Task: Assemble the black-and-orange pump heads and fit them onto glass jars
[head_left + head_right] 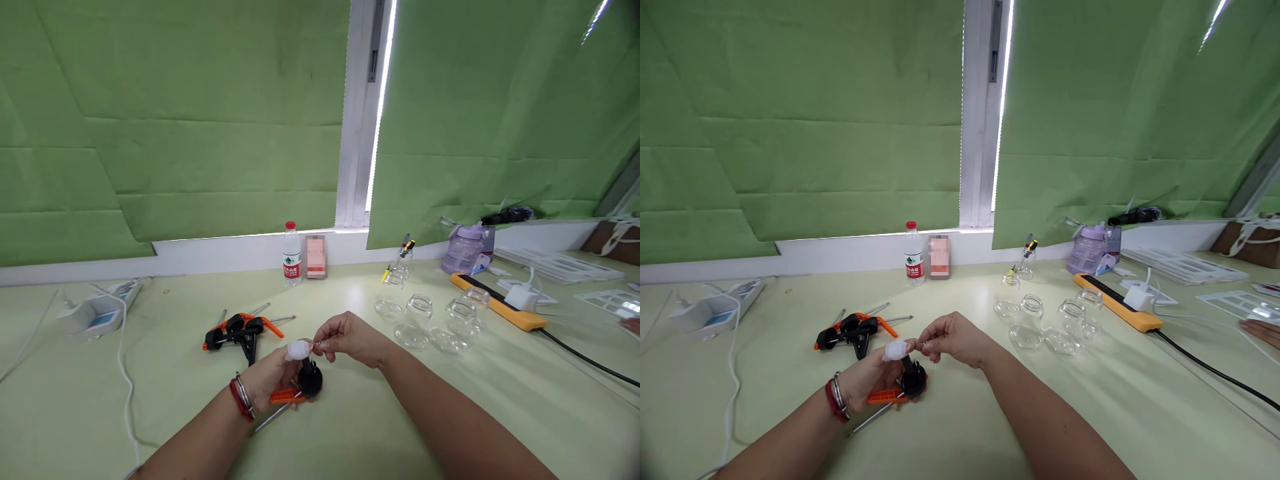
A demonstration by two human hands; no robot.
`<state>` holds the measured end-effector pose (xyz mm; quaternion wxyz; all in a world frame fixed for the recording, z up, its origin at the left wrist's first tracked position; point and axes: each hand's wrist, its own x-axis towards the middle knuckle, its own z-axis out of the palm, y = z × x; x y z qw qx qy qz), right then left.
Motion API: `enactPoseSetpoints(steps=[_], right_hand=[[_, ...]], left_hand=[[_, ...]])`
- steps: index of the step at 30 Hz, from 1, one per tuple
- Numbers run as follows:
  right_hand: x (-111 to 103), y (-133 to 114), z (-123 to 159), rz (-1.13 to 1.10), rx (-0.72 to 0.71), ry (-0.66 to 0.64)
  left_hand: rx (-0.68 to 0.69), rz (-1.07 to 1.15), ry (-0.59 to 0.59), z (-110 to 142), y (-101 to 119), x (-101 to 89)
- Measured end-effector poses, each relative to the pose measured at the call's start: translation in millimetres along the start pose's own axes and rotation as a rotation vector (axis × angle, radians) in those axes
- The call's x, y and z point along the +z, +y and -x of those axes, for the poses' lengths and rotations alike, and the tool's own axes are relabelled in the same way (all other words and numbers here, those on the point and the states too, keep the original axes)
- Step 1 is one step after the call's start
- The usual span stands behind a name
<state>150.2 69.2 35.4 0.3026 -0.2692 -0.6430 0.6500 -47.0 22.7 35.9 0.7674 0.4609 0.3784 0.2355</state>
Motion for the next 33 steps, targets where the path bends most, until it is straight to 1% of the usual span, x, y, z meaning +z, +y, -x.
enactPoseSetpoints(steps=[2,4,10,16,23,27,33], right_hand=[[3.8,-0.9,0.5,0.030,0.007,-0.020],[6.2,-0.1,0.2,0.062,0.010,-0.014],[11.0,4.1,-1.3,0.077,-0.044,-0.036],[14.2,10.4,-3.3,0.095,-0.070,-0.062],[12.5,13.0,-4.3,0.090,-0.063,-0.080],[12.4,13.2,-3.7,0.067,-0.047,-0.103],[12.1,15.0,-4.4,0.052,-0.024,-0.103]], left_hand=[[0.007,-0.001,-0.018,-0.9,-0.9,-0.5],[0.007,0.002,-0.019,-1.6,-1.7,-0.7],[0.015,0.007,0.025,-1.7,-2.6,1.2],[0.021,0.016,0.028,-1.5,-3.7,1.0],[0.018,0.014,0.045,-2.0,-1.9,2.3],[0.020,0.009,0.036,-1.1,-1.8,3.3],[0.016,-0.001,0.044,-1.5,-3.1,2.6]])
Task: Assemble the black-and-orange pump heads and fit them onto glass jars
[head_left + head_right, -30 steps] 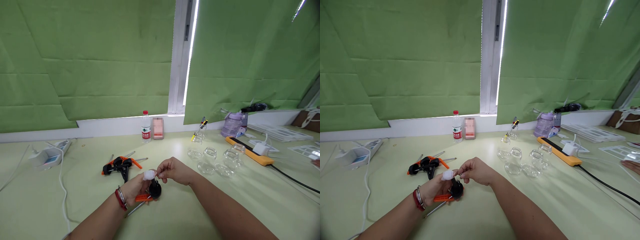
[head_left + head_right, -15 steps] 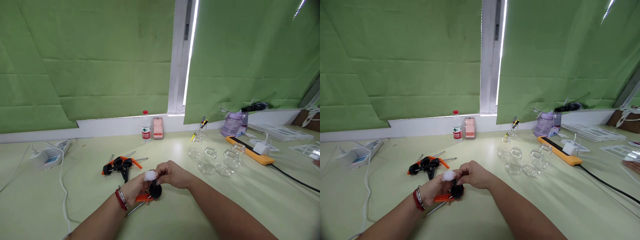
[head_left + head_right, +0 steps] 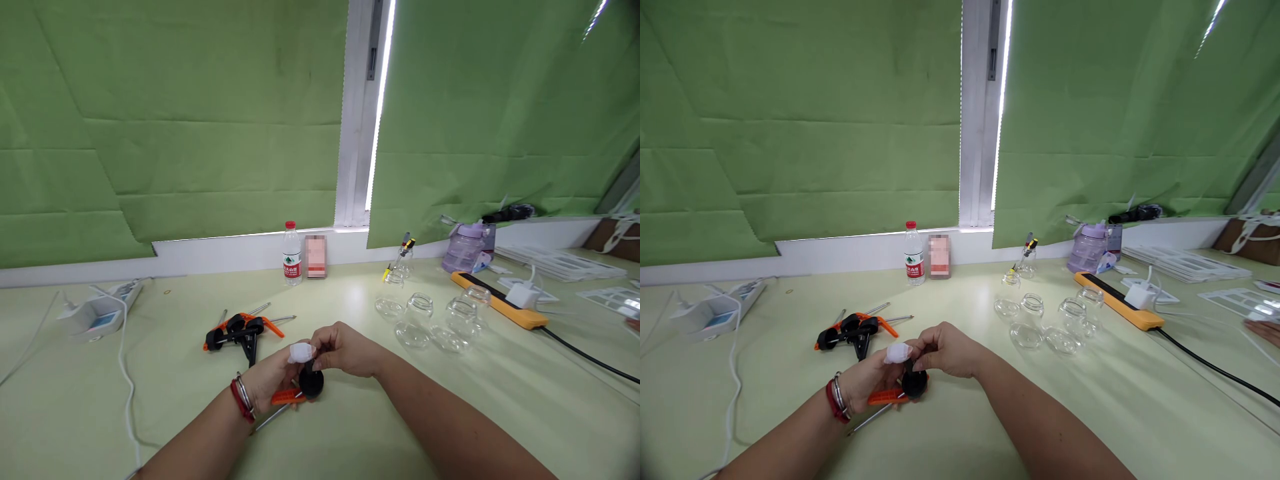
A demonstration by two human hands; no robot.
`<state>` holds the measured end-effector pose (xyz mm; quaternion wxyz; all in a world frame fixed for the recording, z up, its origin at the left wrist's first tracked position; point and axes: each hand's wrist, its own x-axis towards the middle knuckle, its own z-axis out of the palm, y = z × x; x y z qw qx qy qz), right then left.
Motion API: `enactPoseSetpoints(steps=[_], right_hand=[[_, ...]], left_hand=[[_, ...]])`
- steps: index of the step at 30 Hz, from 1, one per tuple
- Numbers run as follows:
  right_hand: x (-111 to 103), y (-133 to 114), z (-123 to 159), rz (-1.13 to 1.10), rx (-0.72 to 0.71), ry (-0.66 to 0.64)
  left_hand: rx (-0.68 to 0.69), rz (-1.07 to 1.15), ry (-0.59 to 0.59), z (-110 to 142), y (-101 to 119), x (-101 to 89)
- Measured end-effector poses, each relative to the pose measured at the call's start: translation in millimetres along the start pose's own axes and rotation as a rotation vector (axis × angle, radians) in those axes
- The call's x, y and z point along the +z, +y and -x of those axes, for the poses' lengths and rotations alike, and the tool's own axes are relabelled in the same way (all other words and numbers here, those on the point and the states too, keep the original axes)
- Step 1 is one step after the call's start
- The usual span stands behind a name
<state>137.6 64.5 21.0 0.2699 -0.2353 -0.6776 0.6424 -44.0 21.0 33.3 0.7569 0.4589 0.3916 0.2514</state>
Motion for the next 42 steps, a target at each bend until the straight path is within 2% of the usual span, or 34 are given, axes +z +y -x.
enactPoseSetpoints(steps=[17,24,42], right_hand=[[1.3,0.3,-0.6,-0.105,-0.023,0.029],[2.0,-0.3,-1.0,-0.058,-0.063,0.045],[1.2,5.9,-2.6,-0.110,0.004,0.047]], left_hand=[[0.007,-0.011,0.001,1.8,2.2,0.9],[0.004,-0.020,-0.002,3.2,4.0,3.1],[-0.002,-0.008,-0.003,2.5,3.3,2.2]])
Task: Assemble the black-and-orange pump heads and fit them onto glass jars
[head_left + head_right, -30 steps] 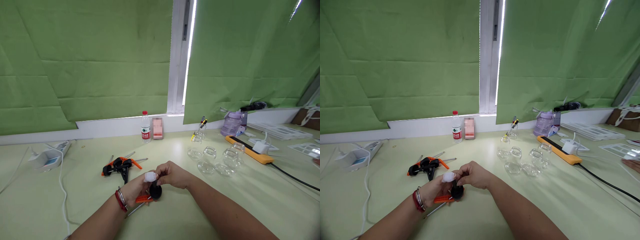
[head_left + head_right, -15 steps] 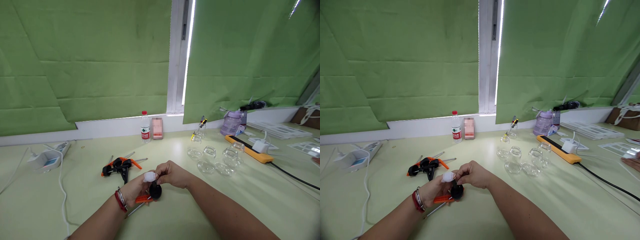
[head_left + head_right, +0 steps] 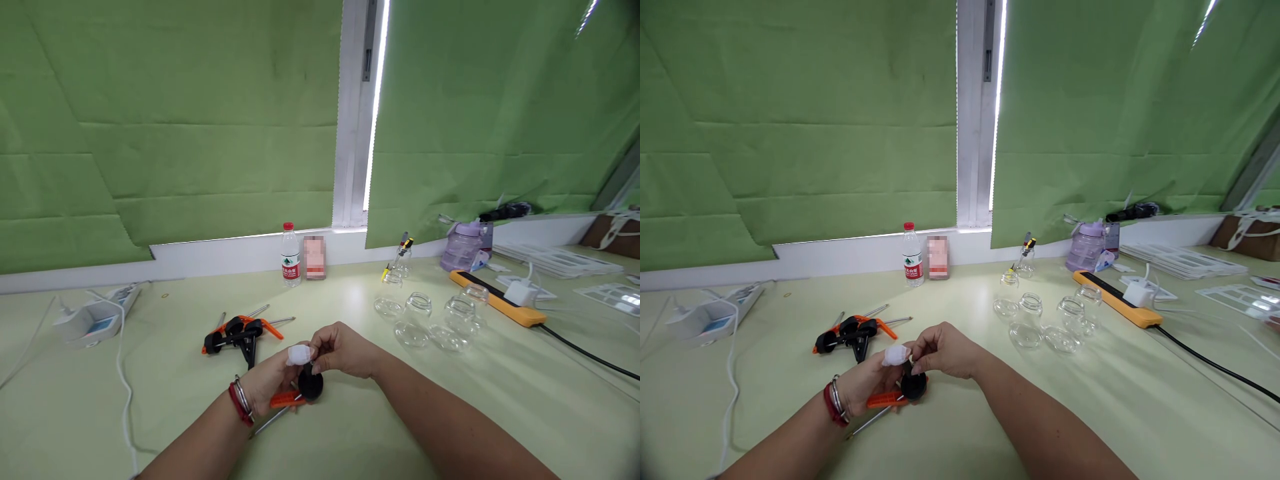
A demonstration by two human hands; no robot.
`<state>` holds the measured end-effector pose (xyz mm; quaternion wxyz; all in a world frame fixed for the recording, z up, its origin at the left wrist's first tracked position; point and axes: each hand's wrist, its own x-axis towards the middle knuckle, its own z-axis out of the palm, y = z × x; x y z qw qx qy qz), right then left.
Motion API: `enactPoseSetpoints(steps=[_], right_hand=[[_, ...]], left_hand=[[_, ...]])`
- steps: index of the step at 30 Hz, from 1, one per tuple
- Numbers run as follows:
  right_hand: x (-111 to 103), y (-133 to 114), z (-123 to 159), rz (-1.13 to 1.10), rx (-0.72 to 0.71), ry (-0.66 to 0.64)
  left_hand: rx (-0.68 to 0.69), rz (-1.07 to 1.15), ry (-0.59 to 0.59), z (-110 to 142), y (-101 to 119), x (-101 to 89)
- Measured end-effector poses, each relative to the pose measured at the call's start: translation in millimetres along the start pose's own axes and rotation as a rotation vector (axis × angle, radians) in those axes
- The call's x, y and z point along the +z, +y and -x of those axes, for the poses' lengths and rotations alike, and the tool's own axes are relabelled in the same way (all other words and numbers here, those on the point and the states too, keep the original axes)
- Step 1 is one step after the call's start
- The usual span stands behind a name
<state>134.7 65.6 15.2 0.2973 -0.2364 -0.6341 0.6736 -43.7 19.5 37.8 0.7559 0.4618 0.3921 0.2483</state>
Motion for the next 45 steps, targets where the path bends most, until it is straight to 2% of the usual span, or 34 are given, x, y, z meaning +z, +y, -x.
enactPoseSetpoints(steps=[30,45], right_hand=[[0.9,-7.7,3.3,0.146,-0.031,-0.022],[2.1,-8.5,3.5,0.100,-0.034,-0.052]], left_hand=[[-0.025,0.013,-0.004,0.5,0.7,-0.8],[-0.019,-0.002,0.003,-0.5,1.5,-1.2]])
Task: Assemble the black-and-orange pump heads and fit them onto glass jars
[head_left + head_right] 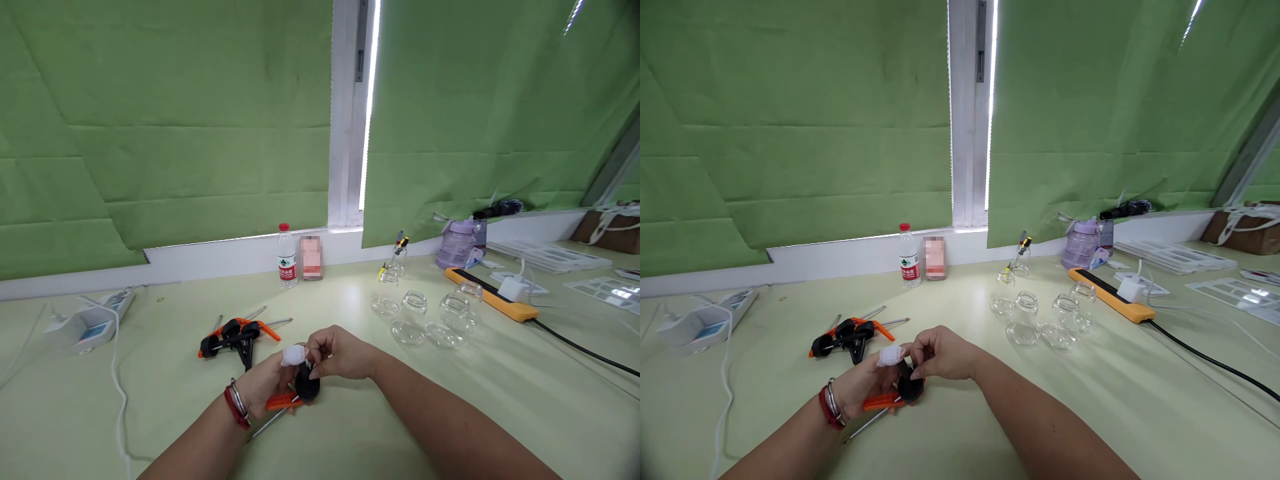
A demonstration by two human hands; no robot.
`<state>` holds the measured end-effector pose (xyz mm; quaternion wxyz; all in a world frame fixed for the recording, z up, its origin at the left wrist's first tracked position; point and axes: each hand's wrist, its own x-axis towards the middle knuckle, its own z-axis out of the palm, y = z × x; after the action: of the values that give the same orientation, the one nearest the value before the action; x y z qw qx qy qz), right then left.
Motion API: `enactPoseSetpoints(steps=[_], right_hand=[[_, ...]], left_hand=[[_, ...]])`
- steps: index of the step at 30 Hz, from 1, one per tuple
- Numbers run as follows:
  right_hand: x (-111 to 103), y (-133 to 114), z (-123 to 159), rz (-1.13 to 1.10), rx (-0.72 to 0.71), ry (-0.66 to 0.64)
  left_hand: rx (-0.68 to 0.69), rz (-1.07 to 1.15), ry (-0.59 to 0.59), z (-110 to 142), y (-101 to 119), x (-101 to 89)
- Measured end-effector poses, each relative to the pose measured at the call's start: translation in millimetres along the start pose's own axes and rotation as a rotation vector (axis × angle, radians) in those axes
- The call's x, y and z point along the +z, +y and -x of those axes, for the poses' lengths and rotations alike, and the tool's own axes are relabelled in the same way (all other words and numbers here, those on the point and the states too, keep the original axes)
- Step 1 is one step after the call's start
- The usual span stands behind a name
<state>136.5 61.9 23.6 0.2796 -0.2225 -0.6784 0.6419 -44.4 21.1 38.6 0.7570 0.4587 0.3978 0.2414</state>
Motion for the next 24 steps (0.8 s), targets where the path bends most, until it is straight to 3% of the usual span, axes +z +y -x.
enactPoseSetpoints(steps=[24], right_hand=[[1.9,-0.1,0.1,-0.017,-0.002,-0.008]], left_hand=[[0.010,0.007,-0.035,0.7,0.9,0.7]])
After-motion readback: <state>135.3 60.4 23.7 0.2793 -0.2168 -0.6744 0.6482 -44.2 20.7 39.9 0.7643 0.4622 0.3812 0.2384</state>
